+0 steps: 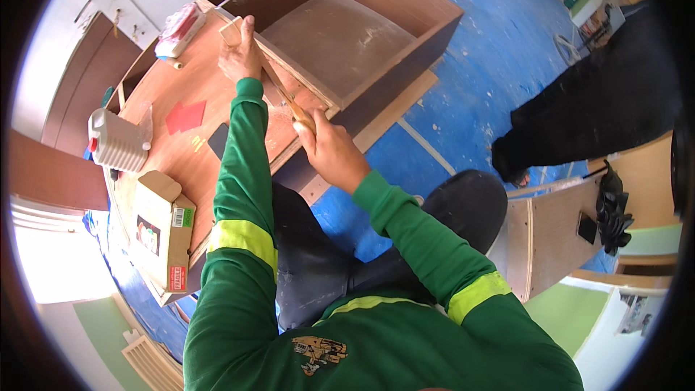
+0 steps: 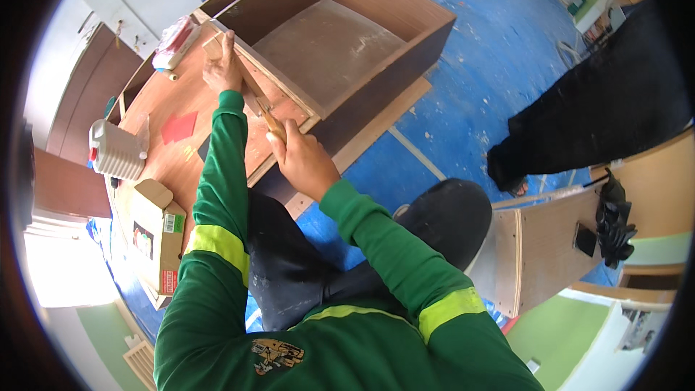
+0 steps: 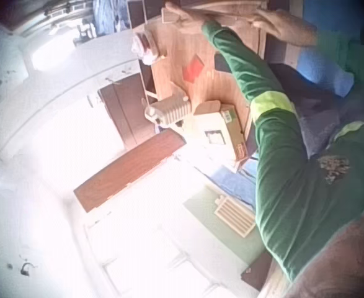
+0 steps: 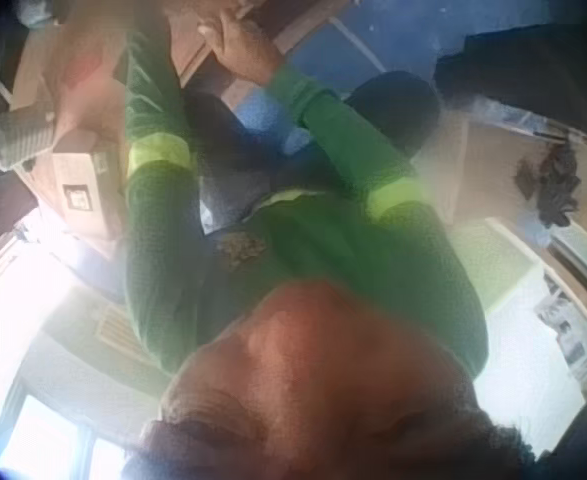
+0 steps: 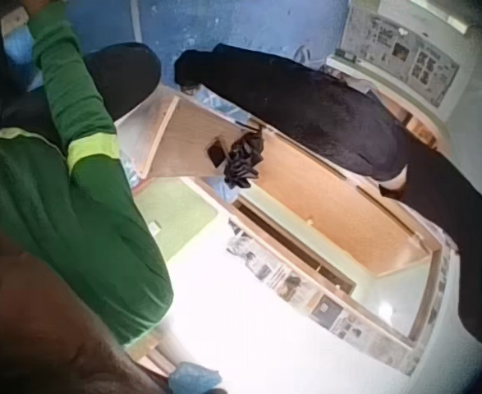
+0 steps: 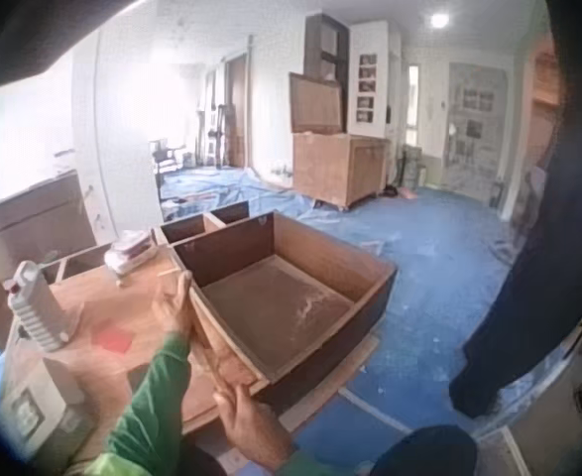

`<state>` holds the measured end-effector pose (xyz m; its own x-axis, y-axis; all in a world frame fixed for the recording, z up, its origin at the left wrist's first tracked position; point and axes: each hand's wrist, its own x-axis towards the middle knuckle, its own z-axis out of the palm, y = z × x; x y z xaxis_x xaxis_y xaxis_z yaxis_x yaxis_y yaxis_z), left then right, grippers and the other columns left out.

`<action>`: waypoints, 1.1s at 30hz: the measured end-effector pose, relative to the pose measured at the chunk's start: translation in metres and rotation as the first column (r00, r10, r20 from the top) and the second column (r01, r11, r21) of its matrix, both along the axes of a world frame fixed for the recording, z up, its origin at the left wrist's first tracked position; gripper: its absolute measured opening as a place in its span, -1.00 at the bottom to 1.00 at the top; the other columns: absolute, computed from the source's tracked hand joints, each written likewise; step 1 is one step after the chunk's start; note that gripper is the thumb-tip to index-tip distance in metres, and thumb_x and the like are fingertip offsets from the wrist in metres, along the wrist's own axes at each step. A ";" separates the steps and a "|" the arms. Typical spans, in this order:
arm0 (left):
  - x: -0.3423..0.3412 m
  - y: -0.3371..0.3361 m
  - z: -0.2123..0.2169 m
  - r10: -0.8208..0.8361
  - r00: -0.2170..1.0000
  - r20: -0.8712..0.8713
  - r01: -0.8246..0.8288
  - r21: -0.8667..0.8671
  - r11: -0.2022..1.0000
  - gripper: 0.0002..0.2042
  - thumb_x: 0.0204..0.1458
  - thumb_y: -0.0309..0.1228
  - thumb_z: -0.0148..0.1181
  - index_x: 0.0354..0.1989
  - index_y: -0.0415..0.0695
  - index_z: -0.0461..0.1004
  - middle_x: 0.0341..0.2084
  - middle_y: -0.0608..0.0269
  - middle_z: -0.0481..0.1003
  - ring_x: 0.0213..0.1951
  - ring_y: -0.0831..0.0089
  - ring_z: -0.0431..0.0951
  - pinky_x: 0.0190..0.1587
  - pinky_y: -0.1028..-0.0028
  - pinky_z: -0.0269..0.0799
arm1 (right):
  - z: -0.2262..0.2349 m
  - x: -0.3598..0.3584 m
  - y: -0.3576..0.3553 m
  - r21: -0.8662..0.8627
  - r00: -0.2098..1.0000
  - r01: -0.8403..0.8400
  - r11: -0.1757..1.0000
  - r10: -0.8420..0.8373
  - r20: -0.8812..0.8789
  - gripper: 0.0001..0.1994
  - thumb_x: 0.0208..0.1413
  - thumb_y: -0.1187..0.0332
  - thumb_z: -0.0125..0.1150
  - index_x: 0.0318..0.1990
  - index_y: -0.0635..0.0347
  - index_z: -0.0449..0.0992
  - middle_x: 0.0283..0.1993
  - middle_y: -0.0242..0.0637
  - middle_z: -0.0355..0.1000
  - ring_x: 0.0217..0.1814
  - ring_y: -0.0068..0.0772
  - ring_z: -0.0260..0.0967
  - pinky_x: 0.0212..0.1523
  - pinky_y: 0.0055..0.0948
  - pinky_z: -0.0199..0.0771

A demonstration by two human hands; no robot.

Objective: The person assembles a wooden furniture piece by hand, using a hammer to secure joints and aligning wooden components. They handle small wooden strips and a larger cabinet-like structure, moving around the room to position parts.

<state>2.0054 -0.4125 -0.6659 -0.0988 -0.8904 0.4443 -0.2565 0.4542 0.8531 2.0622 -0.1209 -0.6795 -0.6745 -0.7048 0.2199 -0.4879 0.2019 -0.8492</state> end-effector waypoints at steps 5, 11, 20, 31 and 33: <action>0.010 -0.024 -0.013 0.105 0.993 0.057 -0.103 -0.043 0.994 0.04 -0.11 0.64 0.29 -0.23 -0.39 0.75 -0.32 -0.31 0.72 -0.17 -0.16 0.76 0.00 -0.05 0.61 | 0.019 0.077 0.165 0.096 0.996 -0.020 0.995 0.011 0.086 -0.50 0.45 0.22 0.28 0.40 0.20 0.33 -0.06 0.21 0.62 -0.10 0.44 0.58 -0.20 0.23 0.59; 0.014 -0.074 -0.036 0.133 0.955 0.266 -0.110 -0.099 0.989 0.06 -0.04 0.68 0.18 -0.24 -0.38 0.74 -0.44 -0.25 0.68 -0.30 -0.11 0.71 -0.11 -0.06 0.58 | 0.041 0.079 0.168 0.158 0.991 -0.057 0.986 0.037 0.129 -0.47 0.44 0.22 0.28 0.45 0.17 0.31 -0.02 0.19 0.63 -0.08 0.35 0.62 -0.17 0.14 0.65; 0.002 -0.034 -0.011 0.102 0.990 0.098 -0.094 -0.085 0.992 0.10 -0.07 0.68 0.19 -0.40 -0.50 0.68 -0.51 -0.22 0.66 -0.34 -0.03 0.70 -0.10 0.04 0.60 | -0.001 0.015 0.009 -0.040 0.999 0.007 0.999 -0.005 0.043 -0.64 0.50 0.12 0.16 0.16 0.23 0.38 -0.34 0.15 0.59 -0.27 0.38 0.59 -0.29 0.22 0.57; -0.005 -0.008 -0.002 0.008 1.000 0.012 -0.008 0.035 0.999 -0.02 0.02 0.52 0.35 -0.45 -0.51 0.67 -0.52 -0.12 0.66 -0.42 0.11 0.63 -0.20 0.01 0.55 | 0.026 0.042 0.109 0.109 0.985 -0.045 0.993 0.026 0.168 -0.59 0.48 0.14 0.21 0.28 0.21 0.38 -0.24 0.18 0.62 -0.20 0.35 0.63 -0.25 0.19 0.59; 0.007 -0.018 0.000 0.015 1.000 0.011 -0.014 -0.029 0.999 -0.04 0.03 0.50 0.35 -0.36 -0.48 0.71 -0.46 -0.15 0.70 -0.36 0.09 0.68 -0.16 0.03 0.58 | -0.005 0.011 0.016 -0.022 0.999 -0.022 1.000 0.023 0.046 -0.63 0.50 0.11 0.18 0.17 0.22 0.38 -0.33 0.16 0.60 -0.25 0.38 0.61 -0.27 0.22 0.57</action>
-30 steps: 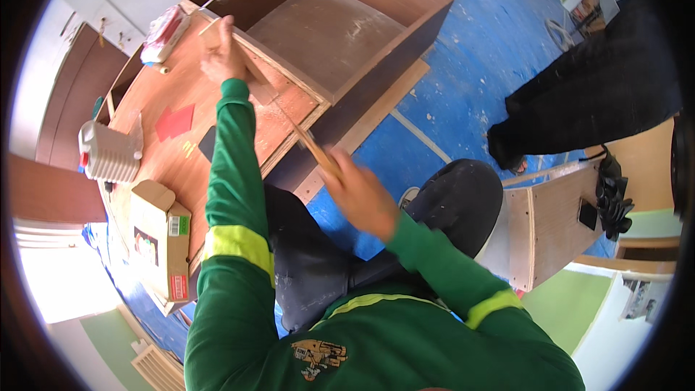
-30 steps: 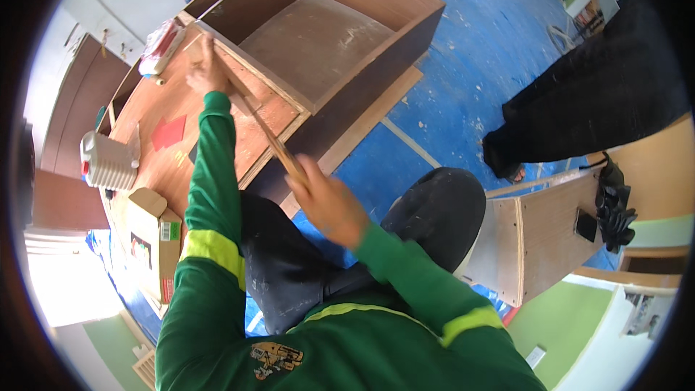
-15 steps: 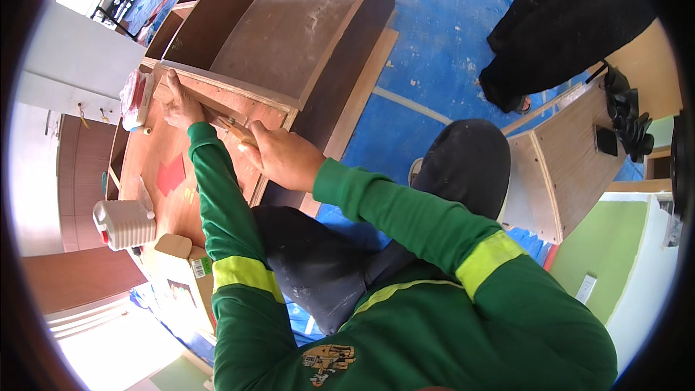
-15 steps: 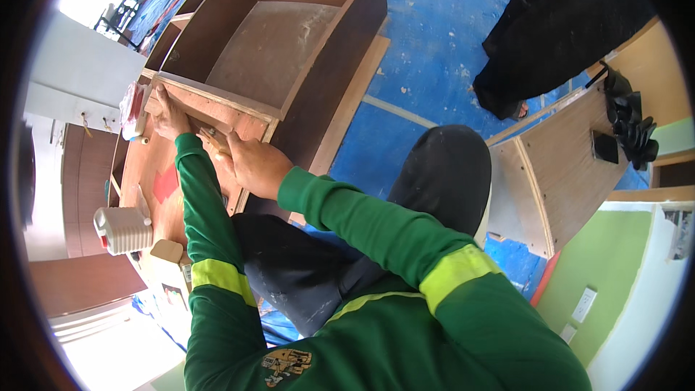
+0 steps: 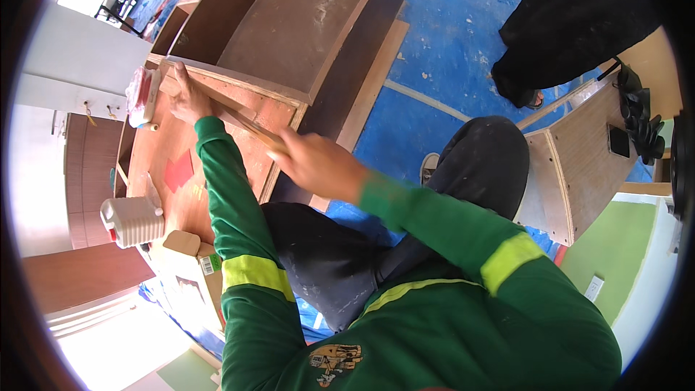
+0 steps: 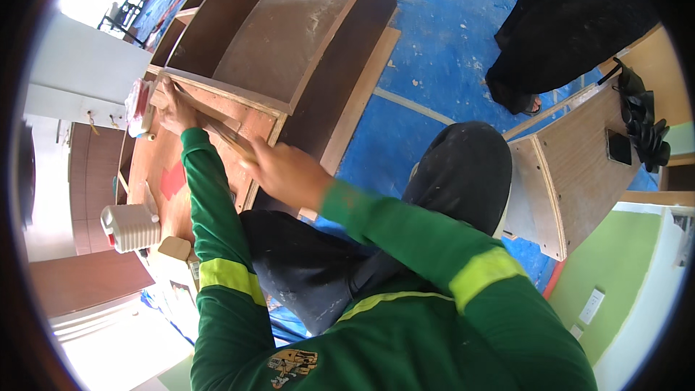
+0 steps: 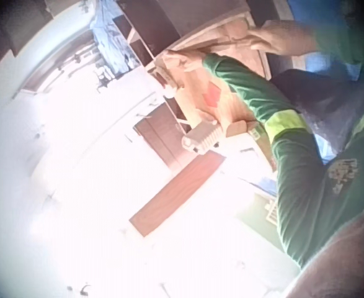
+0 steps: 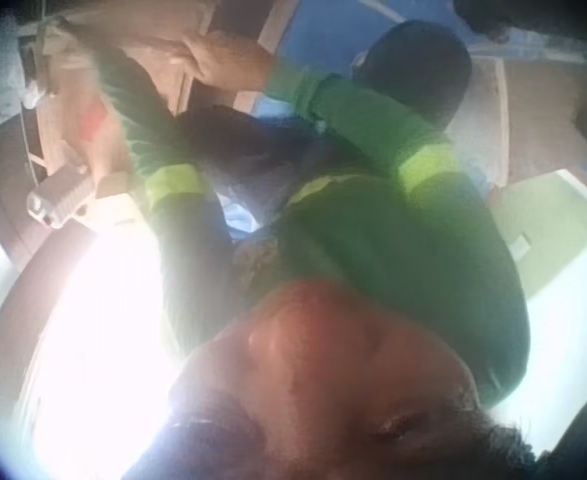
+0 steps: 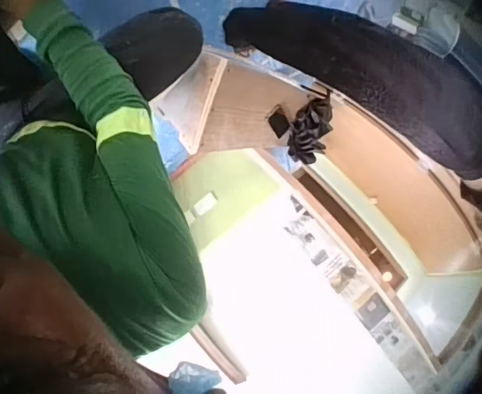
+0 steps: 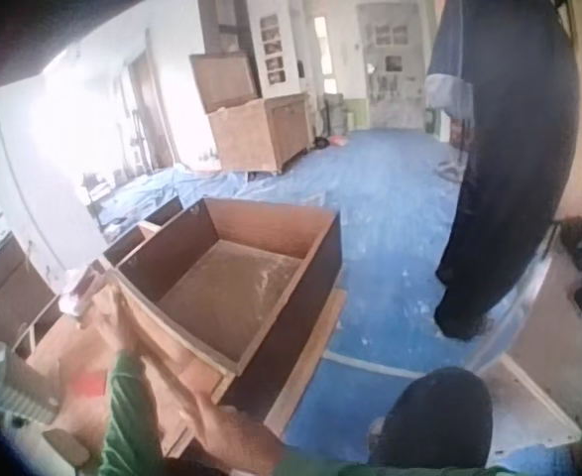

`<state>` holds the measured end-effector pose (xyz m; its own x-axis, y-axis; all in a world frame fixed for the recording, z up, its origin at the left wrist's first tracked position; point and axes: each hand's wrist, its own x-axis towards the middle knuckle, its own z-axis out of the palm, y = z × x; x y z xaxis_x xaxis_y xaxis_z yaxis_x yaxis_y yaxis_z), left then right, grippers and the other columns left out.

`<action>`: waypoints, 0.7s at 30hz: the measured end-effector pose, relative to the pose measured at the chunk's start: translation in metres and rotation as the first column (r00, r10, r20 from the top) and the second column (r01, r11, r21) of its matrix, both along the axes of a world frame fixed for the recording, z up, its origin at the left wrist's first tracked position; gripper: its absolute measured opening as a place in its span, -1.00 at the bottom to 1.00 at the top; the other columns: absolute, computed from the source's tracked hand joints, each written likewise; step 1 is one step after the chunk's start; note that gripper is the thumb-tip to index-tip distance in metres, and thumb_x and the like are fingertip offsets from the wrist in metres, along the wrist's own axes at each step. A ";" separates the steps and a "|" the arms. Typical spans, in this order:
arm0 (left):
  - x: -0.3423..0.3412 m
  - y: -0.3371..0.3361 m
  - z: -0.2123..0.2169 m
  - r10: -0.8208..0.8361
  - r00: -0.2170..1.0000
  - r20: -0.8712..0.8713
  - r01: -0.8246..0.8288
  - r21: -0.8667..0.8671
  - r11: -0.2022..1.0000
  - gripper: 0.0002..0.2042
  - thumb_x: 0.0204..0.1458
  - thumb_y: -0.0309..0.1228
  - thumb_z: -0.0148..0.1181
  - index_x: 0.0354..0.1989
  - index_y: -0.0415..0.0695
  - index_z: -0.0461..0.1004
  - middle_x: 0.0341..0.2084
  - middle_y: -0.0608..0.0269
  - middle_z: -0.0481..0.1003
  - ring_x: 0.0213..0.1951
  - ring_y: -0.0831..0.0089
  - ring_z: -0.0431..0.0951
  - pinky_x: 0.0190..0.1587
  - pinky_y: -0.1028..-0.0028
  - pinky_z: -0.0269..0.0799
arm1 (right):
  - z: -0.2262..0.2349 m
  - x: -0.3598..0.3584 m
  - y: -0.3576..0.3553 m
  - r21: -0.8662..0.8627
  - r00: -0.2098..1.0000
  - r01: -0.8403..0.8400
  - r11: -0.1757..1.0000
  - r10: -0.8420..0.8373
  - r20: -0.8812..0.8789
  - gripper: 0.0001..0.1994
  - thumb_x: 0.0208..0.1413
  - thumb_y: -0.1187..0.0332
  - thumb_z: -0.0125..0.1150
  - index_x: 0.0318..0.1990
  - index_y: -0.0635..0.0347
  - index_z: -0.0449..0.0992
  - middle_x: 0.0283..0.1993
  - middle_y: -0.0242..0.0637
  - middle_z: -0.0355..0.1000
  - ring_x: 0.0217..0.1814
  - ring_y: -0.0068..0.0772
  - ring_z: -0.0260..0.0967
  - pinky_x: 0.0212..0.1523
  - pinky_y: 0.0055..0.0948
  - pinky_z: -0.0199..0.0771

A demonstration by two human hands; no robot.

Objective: The person assembles a wooden furniture piece by hand, using a hammer to secure joints and aligning wooden components. They handle small wooden strips and a larger cabinet-like structure, moving around the room to position parts.

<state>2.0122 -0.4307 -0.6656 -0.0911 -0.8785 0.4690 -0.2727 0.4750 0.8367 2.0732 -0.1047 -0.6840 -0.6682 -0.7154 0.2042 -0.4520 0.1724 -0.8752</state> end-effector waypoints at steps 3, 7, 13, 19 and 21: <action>-0.006 0.001 0.001 0.031 0.999 0.028 -0.032 0.014 0.999 -0.08 0.04 0.49 0.35 -0.22 -0.42 0.76 -0.37 -0.18 0.73 -0.24 0.06 0.74 -0.07 0.04 0.60 | 0.000 -0.008 -0.030 -0.091 0.999 0.046 0.995 -0.048 -0.018 -0.65 0.51 0.10 0.16 0.11 0.21 0.37 -0.38 0.16 0.57 -0.31 0.41 0.57 -0.29 0.26 0.54; 0.009 -0.025 -0.018 0.098 0.995 0.034 -0.098 0.003 0.995 -0.03 0.03 0.54 0.30 -0.29 -0.46 0.72 -0.40 -0.27 0.70 -0.26 -0.01 0.72 -0.08 -0.01 0.58 | 0.010 0.029 0.054 0.041 0.989 -0.052 0.998 0.045 0.142 -0.64 0.50 0.14 0.18 0.19 0.23 0.39 -0.20 0.18 0.61 -0.16 0.41 0.60 -0.21 0.22 0.59; -0.005 -0.017 -0.021 0.136 0.991 0.008 -0.135 -0.050 0.990 0.04 0.00 0.60 0.26 -0.46 -0.51 0.62 -0.47 -0.30 0.65 -0.30 -0.06 0.68 -0.09 -0.04 0.55 | 0.056 0.079 0.200 0.208 0.990 -0.024 0.978 -0.005 0.140 -0.42 0.44 0.18 0.28 0.51 0.05 0.27 -0.08 0.17 0.64 -0.09 0.35 0.63 -0.18 0.17 0.64; -0.001 -0.010 -0.004 0.062 0.996 0.067 -0.060 -0.032 0.998 -0.01 0.03 0.56 0.25 -0.30 -0.45 0.68 -0.35 -0.30 0.70 -0.19 -0.10 0.71 0.05 -0.02 0.56 | 0.001 -0.012 -0.012 0.002 1.000 -0.023 1.000 0.023 -0.006 -0.65 0.54 0.10 0.11 0.12 0.25 0.38 -0.31 0.20 0.59 -0.18 0.44 0.59 -0.22 0.28 0.56; -0.005 -0.015 -0.004 0.053 0.997 0.049 -0.052 -0.012 0.999 -0.01 0.03 0.56 0.26 -0.28 -0.45 0.70 -0.32 -0.34 0.70 -0.15 -0.11 0.73 0.05 -0.03 0.56 | 0.000 -0.020 -0.037 -0.057 0.999 -0.001 0.998 -0.001 -0.033 -0.65 0.54 0.09 0.10 0.06 0.26 0.37 -0.32 0.21 0.58 -0.20 0.44 0.58 -0.23 0.30 0.54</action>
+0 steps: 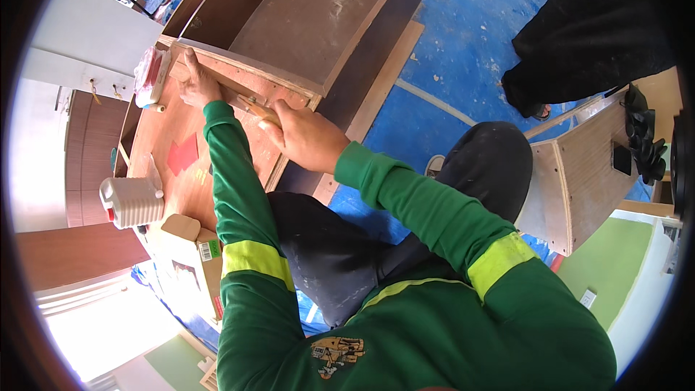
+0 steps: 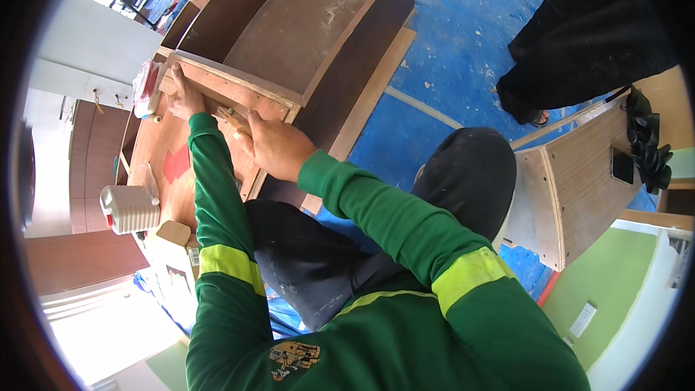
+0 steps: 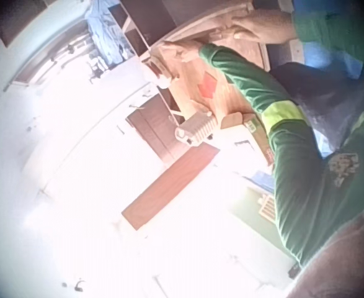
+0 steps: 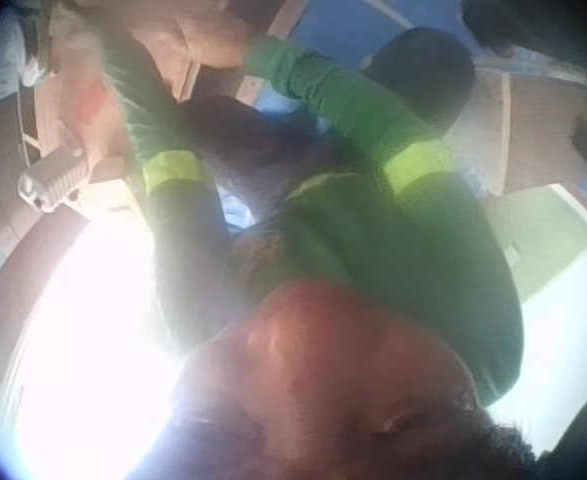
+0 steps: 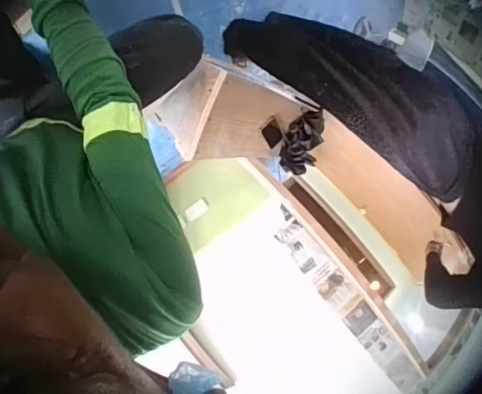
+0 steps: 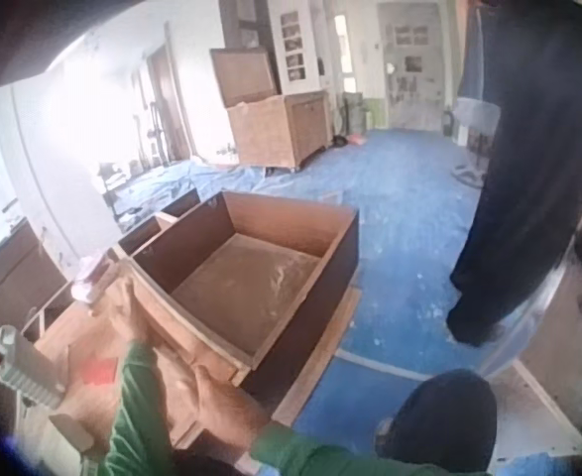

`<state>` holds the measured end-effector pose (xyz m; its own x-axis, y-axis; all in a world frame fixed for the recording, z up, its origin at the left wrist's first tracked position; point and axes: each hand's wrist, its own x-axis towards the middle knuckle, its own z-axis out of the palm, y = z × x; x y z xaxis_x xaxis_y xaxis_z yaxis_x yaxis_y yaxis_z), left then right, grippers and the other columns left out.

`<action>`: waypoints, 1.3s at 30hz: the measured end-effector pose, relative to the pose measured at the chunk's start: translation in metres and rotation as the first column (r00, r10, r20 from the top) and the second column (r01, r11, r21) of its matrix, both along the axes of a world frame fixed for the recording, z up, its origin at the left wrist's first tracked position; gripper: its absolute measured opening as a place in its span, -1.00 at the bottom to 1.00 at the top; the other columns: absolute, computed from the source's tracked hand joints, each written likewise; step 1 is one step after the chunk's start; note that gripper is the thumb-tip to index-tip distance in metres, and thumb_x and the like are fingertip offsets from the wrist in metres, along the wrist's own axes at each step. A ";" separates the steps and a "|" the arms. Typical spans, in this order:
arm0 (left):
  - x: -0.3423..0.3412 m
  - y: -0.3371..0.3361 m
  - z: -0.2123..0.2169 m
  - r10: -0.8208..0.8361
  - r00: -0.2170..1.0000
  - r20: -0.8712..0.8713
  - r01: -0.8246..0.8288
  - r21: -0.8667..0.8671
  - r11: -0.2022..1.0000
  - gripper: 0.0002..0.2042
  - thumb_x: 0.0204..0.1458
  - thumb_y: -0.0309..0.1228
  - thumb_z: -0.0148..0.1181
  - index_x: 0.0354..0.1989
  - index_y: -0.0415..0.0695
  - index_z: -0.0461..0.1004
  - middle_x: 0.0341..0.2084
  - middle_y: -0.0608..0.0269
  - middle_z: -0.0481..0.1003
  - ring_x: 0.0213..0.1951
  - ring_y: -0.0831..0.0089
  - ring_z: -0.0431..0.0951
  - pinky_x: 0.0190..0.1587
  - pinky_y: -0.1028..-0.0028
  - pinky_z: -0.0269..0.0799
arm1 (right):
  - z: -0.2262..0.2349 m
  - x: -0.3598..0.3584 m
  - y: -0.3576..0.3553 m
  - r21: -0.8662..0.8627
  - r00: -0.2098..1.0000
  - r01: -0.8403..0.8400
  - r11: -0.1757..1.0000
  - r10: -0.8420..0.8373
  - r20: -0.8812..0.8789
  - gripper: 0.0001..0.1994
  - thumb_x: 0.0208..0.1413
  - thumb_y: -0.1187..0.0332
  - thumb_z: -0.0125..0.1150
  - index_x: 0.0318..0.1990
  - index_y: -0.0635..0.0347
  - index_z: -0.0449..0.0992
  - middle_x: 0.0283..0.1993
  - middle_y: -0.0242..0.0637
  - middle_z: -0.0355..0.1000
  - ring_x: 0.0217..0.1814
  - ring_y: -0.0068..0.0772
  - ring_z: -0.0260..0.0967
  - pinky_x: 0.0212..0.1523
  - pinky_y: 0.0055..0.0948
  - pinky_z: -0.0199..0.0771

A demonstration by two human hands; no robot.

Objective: The person assembles a wooden furniture piece by hand, using a hammer to secure joints and aligning wooden components. They handle small wooden strips and a larger cabinet-like structure, moving around the room to position parts.

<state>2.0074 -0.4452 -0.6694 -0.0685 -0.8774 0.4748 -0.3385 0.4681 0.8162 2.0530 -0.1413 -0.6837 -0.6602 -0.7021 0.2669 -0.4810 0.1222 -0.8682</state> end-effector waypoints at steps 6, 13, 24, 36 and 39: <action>0.013 -0.025 -0.018 0.145 0.988 0.047 -0.149 0.088 0.985 0.03 -0.02 0.58 0.28 -0.30 -0.51 0.67 -0.40 -0.37 0.66 -0.24 -0.17 0.69 -0.03 -0.02 0.54 | 0.018 0.056 0.134 0.146 0.985 -0.043 0.988 0.018 0.172 -0.57 0.47 0.24 0.25 0.37 0.17 0.37 -0.10 0.21 0.61 -0.09 0.41 0.60 -0.20 0.14 0.59; -0.008 -0.003 -0.012 0.036 0.999 0.006 -0.037 0.024 0.999 -0.01 -0.05 0.56 0.36 -0.54 -0.47 0.66 -0.55 -0.22 0.65 -0.35 -0.01 0.69 -0.13 0.00 0.57 | 0.048 0.068 0.191 0.275 0.979 -0.021 0.961 -0.035 0.199 -0.50 0.44 0.15 0.27 0.38 0.17 0.35 -0.18 0.16 0.64 -0.17 0.35 0.63 -0.24 0.19 0.62; 0.010 -0.029 -0.028 0.068 0.978 0.199 -0.045 -0.117 0.992 -0.35 0.26 0.46 0.07 -0.05 0.16 0.78 -0.50 -0.15 0.63 -0.37 -0.04 0.68 -0.21 -0.01 0.52 | 0.009 0.041 0.095 0.104 0.967 -0.070 0.992 0.042 0.251 -0.60 0.48 0.16 0.17 0.25 0.26 0.36 -0.20 0.20 0.61 -0.16 0.49 0.56 -0.19 0.29 0.56; -0.003 0.003 0.000 -0.068 0.997 -0.041 0.065 -0.068 0.996 0.00 -0.07 0.61 0.31 -0.23 -0.38 0.74 -0.40 -0.20 0.72 -0.22 -0.12 0.74 0.00 0.00 0.59 | -0.009 0.000 -0.004 0.017 0.998 -0.012 1.000 0.011 0.065 -0.63 0.51 0.17 0.14 0.21 0.27 0.37 -0.31 0.22 0.58 -0.19 0.47 0.56 -0.24 0.28 0.51; -0.003 0.010 0.000 -0.061 0.994 -0.091 0.052 -0.088 0.995 -0.02 -0.05 0.58 0.32 -0.04 -0.32 0.74 -0.19 -0.21 0.74 -0.02 -0.13 0.73 0.15 0.01 0.56 | -0.004 0.000 -0.010 0.033 0.995 -0.019 0.999 0.015 0.094 -0.63 0.50 0.18 0.15 0.23 0.25 0.37 -0.29 0.24 0.57 -0.17 0.48 0.56 -0.23 0.29 0.50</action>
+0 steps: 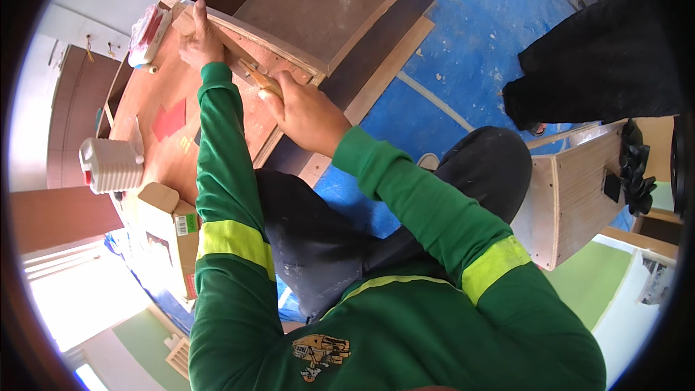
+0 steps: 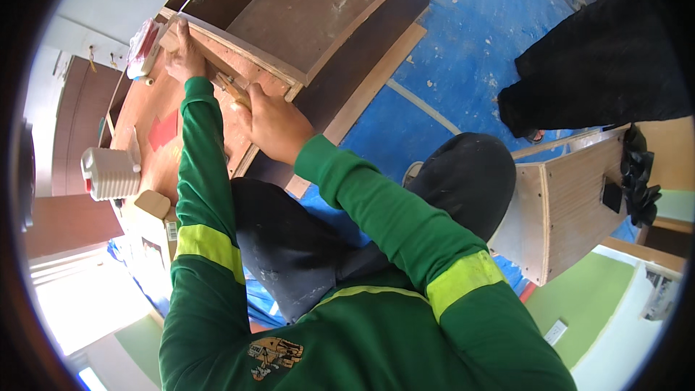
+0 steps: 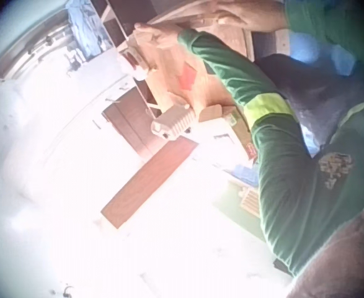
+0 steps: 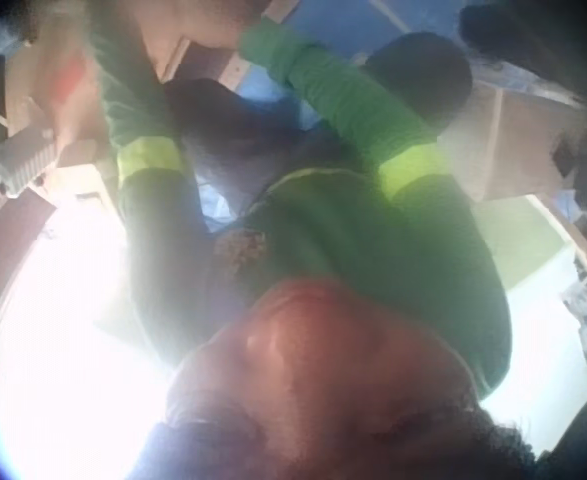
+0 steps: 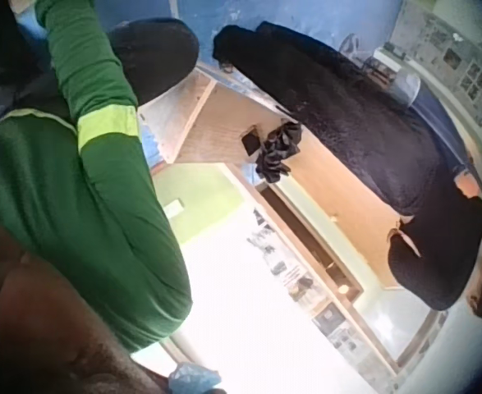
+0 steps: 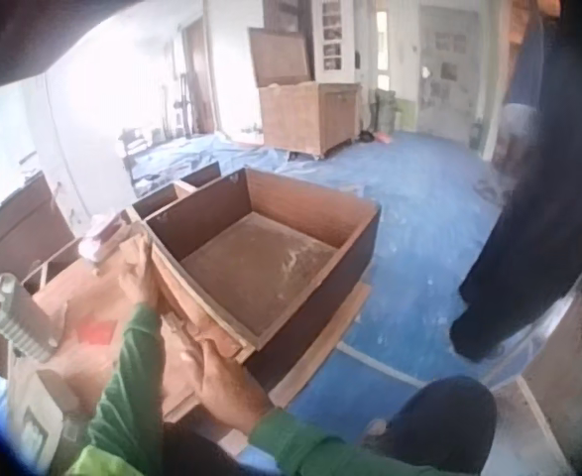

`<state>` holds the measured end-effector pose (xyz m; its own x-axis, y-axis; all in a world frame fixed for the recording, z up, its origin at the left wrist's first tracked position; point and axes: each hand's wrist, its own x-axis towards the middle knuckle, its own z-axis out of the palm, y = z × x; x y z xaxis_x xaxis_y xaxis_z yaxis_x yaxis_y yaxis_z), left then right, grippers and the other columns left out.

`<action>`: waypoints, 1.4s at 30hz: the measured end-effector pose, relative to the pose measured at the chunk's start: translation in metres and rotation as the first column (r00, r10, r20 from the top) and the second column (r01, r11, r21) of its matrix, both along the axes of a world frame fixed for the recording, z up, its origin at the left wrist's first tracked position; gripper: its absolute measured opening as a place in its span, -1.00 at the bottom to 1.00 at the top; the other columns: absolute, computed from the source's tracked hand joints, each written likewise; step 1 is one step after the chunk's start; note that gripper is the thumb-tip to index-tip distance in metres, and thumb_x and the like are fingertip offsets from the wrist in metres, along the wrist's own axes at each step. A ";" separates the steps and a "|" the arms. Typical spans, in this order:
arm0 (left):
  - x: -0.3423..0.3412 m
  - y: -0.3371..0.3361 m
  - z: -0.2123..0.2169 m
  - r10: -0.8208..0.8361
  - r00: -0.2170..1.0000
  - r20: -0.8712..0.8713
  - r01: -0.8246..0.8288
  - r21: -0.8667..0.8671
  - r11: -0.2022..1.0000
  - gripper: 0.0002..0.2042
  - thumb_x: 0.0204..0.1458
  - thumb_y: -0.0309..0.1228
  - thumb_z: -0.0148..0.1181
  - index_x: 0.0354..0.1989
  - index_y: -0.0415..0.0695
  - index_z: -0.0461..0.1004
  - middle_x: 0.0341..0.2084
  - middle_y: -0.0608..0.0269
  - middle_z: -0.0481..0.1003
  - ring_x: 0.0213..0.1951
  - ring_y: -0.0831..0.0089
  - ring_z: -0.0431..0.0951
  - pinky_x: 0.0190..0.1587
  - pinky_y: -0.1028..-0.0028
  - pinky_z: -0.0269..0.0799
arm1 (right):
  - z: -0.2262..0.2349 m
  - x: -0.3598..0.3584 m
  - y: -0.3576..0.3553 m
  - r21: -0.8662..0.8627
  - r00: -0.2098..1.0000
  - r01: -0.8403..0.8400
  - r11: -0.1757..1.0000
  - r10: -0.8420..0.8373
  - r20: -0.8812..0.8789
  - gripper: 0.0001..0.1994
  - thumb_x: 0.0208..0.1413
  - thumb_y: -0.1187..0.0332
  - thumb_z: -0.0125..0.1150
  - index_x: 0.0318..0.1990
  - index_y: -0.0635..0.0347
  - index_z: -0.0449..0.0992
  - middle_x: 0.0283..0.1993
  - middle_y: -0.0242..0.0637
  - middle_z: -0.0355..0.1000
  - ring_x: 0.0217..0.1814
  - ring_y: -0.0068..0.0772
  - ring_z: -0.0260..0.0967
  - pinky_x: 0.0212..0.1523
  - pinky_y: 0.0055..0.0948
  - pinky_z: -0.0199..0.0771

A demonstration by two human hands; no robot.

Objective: The person assembles a wooden furniture piece by hand, using a hammer to secure joints and aligning wooden components. They handle small wooden strips and a larger cabinet-like structure, moving around the room to position parts.

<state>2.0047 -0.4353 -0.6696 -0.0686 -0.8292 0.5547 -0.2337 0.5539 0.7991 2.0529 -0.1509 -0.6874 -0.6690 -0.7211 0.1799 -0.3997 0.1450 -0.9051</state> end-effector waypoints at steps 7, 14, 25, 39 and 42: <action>0.002 -0.081 -0.064 0.255 0.851 0.459 -0.086 -0.358 0.930 -0.66 0.37 0.04 0.05 0.29 0.65 0.32 -0.29 -0.12 0.65 -0.21 -0.12 0.72 -0.14 -0.01 0.62 | 0.037 0.087 0.214 0.183 0.996 -0.019 0.983 0.002 0.090 -0.48 0.42 0.34 0.31 0.46 0.15 0.35 0.06 0.27 0.59 0.06 0.41 0.58 -0.07 0.09 0.63; 0.001 -0.071 -0.073 0.384 0.828 0.408 -0.027 -0.655 0.755 -0.51 0.45 -0.28 0.10 0.45 0.68 0.40 -0.25 -0.26 0.64 -0.28 -0.17 0.70 -0.20 -0.04 0.60 | 0.016 0.044 0.103 0.120 0.998 -0.028 0.992 0.021 0.060 -0.61 0.47 0.23 0.23 0.32 0.18 0.39 -0.21 0.27 0.61 -0.07 0.47 0.58 -0.18 0.20 0.58; 0.006 -0.072 -0.067 0.238 0.843 0.482 -0.020 -0.413 0.910 -0.63 0.38 0.01 0.12 0.31 0.39 0.55 -0.32 -0.28 0.62 -0.25 -0.18 0.70 -0.18 -0.08 0.59 | 0.039 0.080 0.203 0.232 0.988 -0.028 0.972 -0.008 0.153 -0.55 0.45 0.31 0.25 0.41 0.19 0.38 0.05 0.29 0.59 0.10 0.44 0.58 0.01 0.09 0.62; 0.000 -0.070 -0.070 0.175 0.945 0.276 -0.011 -0.507 0.862 -0.57 0.40 0.21 0.11 0.23 0.28 0.63 -0.13 -0.42 0.60 -0.11 -0.30 0.65 -0.07 -0.07 0.54 | -0.001 0.014 0.015 -0.019 0.997 0.021 1.000 -0.022 -0.079 -0.64 0.52 0.11 0.10 0.12 0.27 0.42 -0.29 0.32 0.58 -0.13 0.53 0.55 -0.16 0.36 0.48; -0.005 -0.016 -0.022 0.049 0.992 0.114 -0.053 0.036 0.998 -0.16 0.16 0.47 0.21 -0.02 -0.26 0.70 -0.22 -0.45 0.64 -0.08 -0.35 0.65 -0.01 -0.09 0.51 | 0.023 0.051 0.119 0.243 0.993 0.014 0.970 -0.042 0.113 -0.61 0.49 0.23 0.16 0.30 0.30 0.39 -0.12 0.36 0.59 -0.01 0.54 0.54 -0.10 0.25 0.56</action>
<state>1.9994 -0.4514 -0.6913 -0.0861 -0.8543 0.5126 -0.3511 0.5075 0.7868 2.1035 -0.0320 -0.6641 -0.6957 -0.7142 -0.0770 -0.2867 0.3744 -0.8818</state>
